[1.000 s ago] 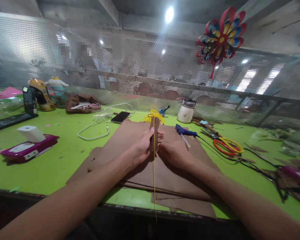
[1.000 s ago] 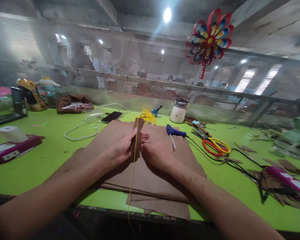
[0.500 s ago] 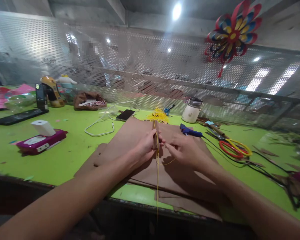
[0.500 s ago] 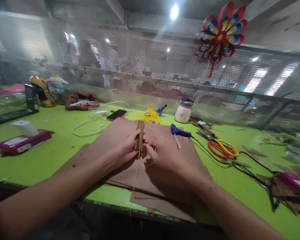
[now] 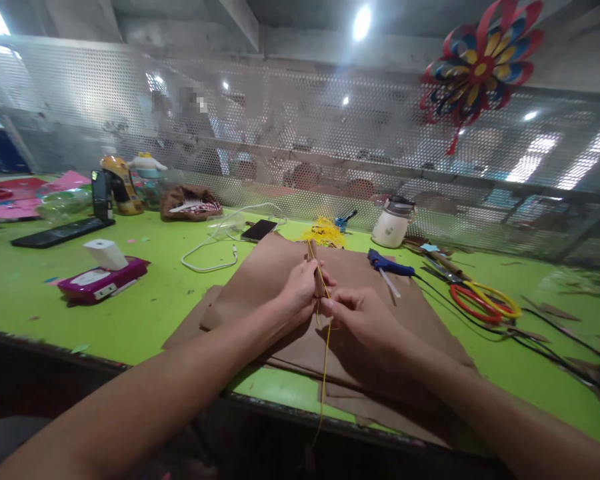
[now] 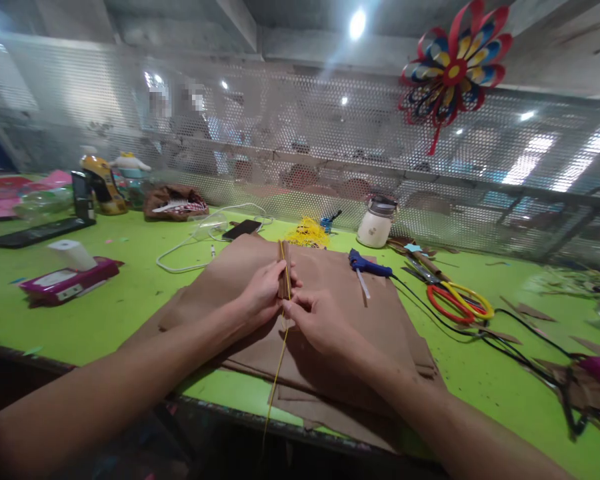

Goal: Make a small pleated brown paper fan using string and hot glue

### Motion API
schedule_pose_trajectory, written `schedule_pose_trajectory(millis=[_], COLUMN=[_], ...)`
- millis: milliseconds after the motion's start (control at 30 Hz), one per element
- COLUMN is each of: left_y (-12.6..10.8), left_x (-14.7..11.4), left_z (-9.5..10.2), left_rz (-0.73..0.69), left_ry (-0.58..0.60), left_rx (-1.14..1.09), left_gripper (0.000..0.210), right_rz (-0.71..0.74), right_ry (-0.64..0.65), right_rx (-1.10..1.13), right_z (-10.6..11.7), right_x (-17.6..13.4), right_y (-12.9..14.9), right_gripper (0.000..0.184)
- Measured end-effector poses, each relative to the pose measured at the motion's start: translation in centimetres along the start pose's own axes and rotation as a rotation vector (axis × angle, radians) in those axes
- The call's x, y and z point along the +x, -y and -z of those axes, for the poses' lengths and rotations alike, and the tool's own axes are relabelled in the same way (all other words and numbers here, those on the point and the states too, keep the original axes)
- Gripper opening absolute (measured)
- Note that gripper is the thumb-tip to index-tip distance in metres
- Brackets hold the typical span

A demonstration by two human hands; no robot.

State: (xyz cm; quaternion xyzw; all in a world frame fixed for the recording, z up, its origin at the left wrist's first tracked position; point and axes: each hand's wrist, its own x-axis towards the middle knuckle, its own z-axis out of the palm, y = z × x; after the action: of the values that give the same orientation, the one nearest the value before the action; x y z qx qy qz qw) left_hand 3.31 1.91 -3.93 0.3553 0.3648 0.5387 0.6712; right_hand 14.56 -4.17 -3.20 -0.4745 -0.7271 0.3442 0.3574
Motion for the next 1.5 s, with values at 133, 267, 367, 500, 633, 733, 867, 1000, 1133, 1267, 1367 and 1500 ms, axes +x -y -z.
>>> schedule_pose_trajectory(millis=[133,267,367,500,633,733,867,1000,1133,1267,1367,1500], left_y=[0.1,0.1,-0.2,-0.6,-0.7,-0.4,0.3,0.7,0.6,0.1,-0.2,0.1], left_x=[0.1,-0.1,-0.3,-0.5,-0.5,-0.6,-1.2,-1.8,-1.8,-1.6,-1.5,-1.4], left_z=[-0.1,-0.2,-0.2,-0.1,0.1,0.2,-0.1,-0.4,-0.2,0.0,0.1,-0.1], left_rz=[0.035,0.033,0.021,0.033,0.008,-0.046,-0.079,-0.065,0.071,0.197,0.247,0.219], left_ry=[-0.035,-0.007,0.052,0.107,0.187,0.293,0.449,0.569,0.609,0.677,0.685,0.587], left_rx=[-0.026,-0.03,-0.006,0.007,0.028,0.085,0.227,0.318,0.251,0.151,0.14,0.191], left_gripper=[0.011,0.013,0.012,0.013,0.013,0.012,0.02,0.029,0.028,0.019,0.017,0.017], right_rz=[0.134,0.101,0.101,0.252,0.282,0.243,0.104,0.108,0.134,0.103,0.08,0.099], right_ry=[0.112,0.185,0.222,0.414,0.377,-0.033,-0.364,-0.295,-0.319,-0.4,-0.42,-0.38], right_rx=[-0.355,-0.793,-0.918,-0.924,-0.782,-0.541,-0.159,0.135,0.234,0.294,0.322,0.342], right_z=[-1.1,-1.5,-0.8,0.6,3.0,5.0,6.3,5.8,6.0,7.0,7.3,7.0], right_x=[-0.6,-0.8,-1.1,-2.2,-1.9,0.1,2.9,3.8,3.9,4.2,4.5,4.8], right_y=[0.6,1.5,1.8,2.1,2.9,2.2,-0.4,-2.2,-2.7,-3.4,-3.8,-4.1], right_gripper=[0.027,0.026,0.03,0.027,0.027,0.03,0.043,0.037,0.029,0.029,0.029,0.033])
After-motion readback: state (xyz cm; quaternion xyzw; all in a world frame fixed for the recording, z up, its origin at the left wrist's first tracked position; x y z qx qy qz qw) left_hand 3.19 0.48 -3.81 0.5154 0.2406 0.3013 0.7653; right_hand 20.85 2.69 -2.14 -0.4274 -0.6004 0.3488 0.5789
